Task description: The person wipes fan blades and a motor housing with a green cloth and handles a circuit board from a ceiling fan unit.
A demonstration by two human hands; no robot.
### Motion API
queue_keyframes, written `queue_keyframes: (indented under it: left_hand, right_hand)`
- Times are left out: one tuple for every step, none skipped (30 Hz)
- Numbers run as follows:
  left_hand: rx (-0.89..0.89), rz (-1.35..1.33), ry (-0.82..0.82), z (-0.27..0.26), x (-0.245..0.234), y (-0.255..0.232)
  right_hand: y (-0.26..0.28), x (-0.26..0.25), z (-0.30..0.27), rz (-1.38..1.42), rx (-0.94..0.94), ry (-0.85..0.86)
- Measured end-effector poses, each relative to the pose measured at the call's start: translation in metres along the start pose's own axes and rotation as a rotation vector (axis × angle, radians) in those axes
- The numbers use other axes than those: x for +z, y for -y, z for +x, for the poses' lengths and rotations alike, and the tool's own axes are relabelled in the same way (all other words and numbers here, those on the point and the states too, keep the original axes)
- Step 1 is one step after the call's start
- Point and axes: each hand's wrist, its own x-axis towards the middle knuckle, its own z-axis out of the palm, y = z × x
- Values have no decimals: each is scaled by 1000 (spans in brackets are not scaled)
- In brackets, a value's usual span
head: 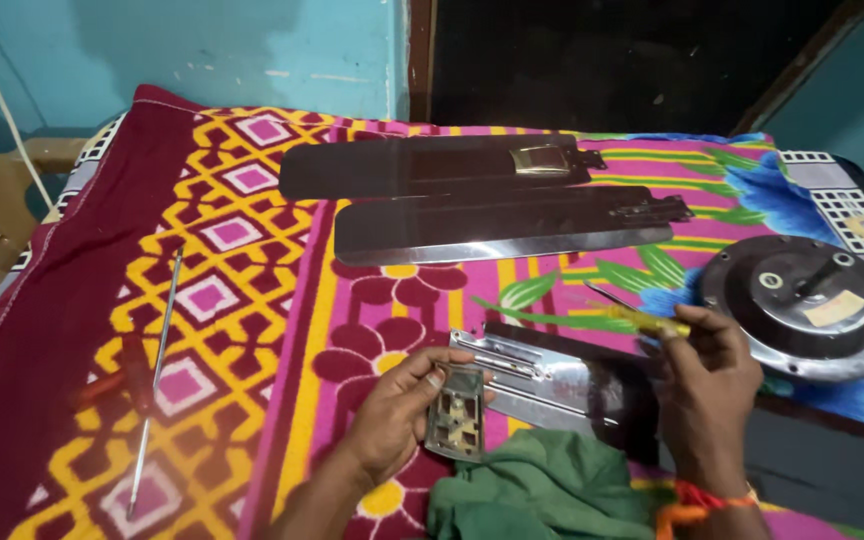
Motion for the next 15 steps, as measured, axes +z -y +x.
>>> queue_keyframes:
  left_hand:
    - [-8, -5, -20, 1, 0, 0]
    - [6, 5, -35, 2, 1, 0]
    - [20, 16, -51, 2, 1, 0]
    - [32, 26, -66, 2, 2, 1]
    - [12, 54, -89, 2, 3, 2]
    - [-7, 82, -113, 2, 3, 2]
    - [-27, 111, -136, 2, 3, 3]
    - [-17, 76, -109, 2, 2, 3]
    - [-7, 42, -82, 1, 1, 3]
    - [2, 10, -54, 0, -1, 2]
    - [-11, -21, -39, -1, -2, 2]
    - [-22, -51, -20, -2, -4, 0]
    - [-34, -81, -2, -2, -4, 0]
    - [-42, -72, 2, -2, -5, 0]
    - [-50, -63, 5, -1, -5, 0]
  right_hand:
    - [1, 2, -4, 191, 98, 46]
    - [2, 5, -7, 379, 200, 87]
    - [0, 8, -8, 424, 205, 132]
    - [-2, 12, -12, 469, 211, 175]
    - [-3, 14, -14, 514, 217, 218]
    - [-3, 17, -18, 497, 211, 227]
    - [-2, 20, -24, 480, 205, 236]
    - [-1, 24, -29, 465, 200, 247]
    - [0, 29, -33, 393, 206, 249]
    - [1, 33, -37, 323, 212, 250]
    - [2, 37, -39, 254, 217, 251]
    - [3, 40, -40, 222, 187, 269]
    - [3, 42, -41, 191, 158, 286]
    - [3, 44, -42, 160, 126, 304]
    - [2, 45, -44, 142, 123, 308]
